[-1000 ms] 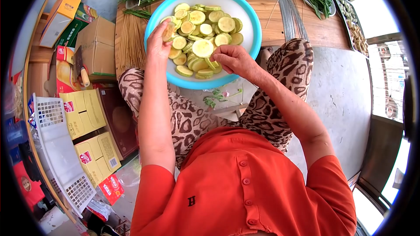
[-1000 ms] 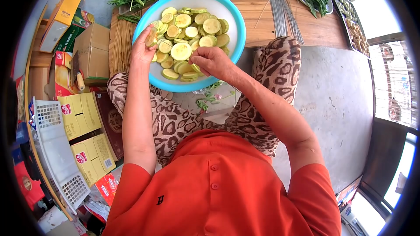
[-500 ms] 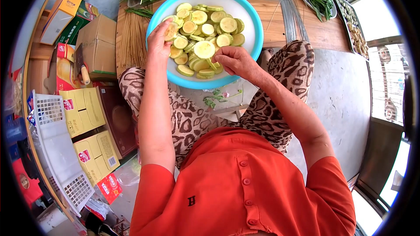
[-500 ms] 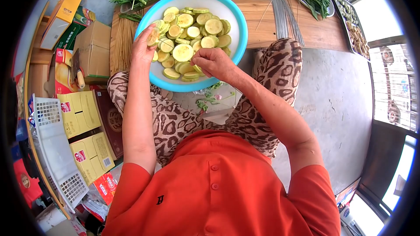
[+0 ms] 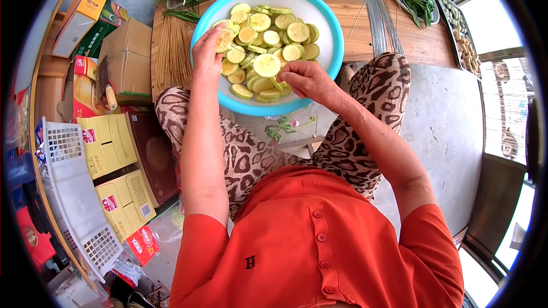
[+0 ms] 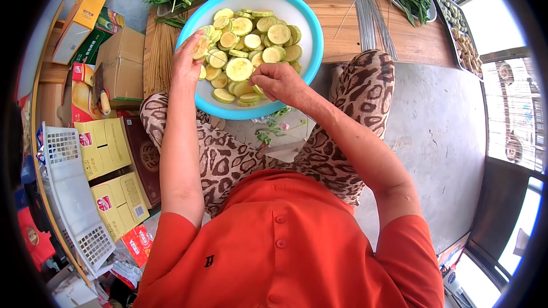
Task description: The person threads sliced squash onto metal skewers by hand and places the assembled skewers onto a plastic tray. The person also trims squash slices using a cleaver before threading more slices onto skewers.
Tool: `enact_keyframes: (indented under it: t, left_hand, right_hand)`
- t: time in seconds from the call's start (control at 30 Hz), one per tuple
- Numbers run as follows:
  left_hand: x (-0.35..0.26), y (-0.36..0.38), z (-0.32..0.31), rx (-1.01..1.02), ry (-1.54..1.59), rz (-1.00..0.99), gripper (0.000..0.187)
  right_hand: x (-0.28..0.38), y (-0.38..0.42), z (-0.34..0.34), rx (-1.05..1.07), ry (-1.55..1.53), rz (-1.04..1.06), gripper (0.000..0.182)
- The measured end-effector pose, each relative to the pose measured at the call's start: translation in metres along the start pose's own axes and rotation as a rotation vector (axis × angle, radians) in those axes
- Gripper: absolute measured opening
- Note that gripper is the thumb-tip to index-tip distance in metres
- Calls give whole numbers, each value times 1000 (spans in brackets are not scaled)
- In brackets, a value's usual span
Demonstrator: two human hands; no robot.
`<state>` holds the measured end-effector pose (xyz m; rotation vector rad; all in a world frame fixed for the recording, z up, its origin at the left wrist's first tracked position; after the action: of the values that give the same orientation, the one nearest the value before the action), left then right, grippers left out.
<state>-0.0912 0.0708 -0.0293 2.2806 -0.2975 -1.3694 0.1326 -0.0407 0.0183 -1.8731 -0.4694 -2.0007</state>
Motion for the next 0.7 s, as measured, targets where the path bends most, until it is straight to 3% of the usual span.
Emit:
enact_keyframes:
  t: [0.4,0.47,0.57,0.7]
  left_hand:
    - [4,2,-5,-7,19,-36,18]
    - [9,-5,-4,137,236,25,31]
    - [16,-10,-7,196,304,89,42]
    - [26,-5,-14,167,265,123,43]
  right_hand:
    - [-8,-1,-3,-61,-28,-7,18]
    - [-8,-2,-1,-72,-40,-11,18]
    - [-7,-4,-4,-63,-62,-8,18]
    - [-8,-4,-5,-61,-77,-10,18]
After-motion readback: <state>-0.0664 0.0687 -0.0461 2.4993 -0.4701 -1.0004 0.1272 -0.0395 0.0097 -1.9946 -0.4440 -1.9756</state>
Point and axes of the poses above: each hand's wrist, its own y-axis away from the middle knuckle, its own z-axis out of the back of the hand, x = y × z, the point moved 7 cm from there along -y, towards the middle knuckle, and after that the axes turned 13 degrees about z, right-handed, at the moved point
